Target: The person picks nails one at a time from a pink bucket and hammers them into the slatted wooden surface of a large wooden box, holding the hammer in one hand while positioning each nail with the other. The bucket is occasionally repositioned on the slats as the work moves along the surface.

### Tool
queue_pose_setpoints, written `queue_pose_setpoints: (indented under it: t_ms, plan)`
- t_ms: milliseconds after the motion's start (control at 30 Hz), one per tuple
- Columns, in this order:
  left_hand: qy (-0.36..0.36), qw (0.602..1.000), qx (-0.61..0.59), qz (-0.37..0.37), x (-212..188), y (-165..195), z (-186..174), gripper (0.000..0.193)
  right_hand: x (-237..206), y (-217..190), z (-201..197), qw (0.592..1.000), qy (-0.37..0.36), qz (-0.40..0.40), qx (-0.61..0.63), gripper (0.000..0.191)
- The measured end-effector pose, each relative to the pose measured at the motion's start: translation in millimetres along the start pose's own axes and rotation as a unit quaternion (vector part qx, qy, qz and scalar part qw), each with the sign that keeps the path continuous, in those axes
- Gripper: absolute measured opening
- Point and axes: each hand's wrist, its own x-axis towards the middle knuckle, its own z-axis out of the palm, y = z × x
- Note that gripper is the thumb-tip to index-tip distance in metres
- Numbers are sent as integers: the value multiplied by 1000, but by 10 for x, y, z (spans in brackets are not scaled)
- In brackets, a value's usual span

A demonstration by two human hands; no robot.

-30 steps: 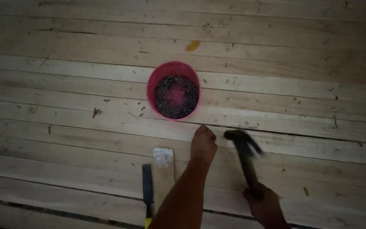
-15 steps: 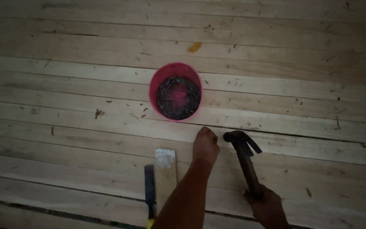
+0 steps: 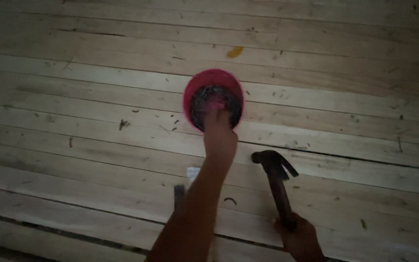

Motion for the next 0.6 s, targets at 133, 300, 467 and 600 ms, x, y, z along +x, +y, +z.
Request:
queue_pose_setpoints:
  t_ms: [133, 300, 467, 600]
  plan:
    - [-82, 991, 74, -80, 292, -176, 34, 32, 118, -42, 39, 995, 2, -50, -82, 46]
    - [-270, 933, 123, -203, 487, -331, 176, 25, 133, -90, 17, 997, -20, 22, 68, 58]
    - [-265, 931, 149, -204, 330, -352, 195, 26, 50, -151, 37, 999, -8, 36, 35, 55]
    - [-274, 930, 151, -192, 45, -233, 87, 25, 30, -117, 12, 999, 3, 13, 51, 51]
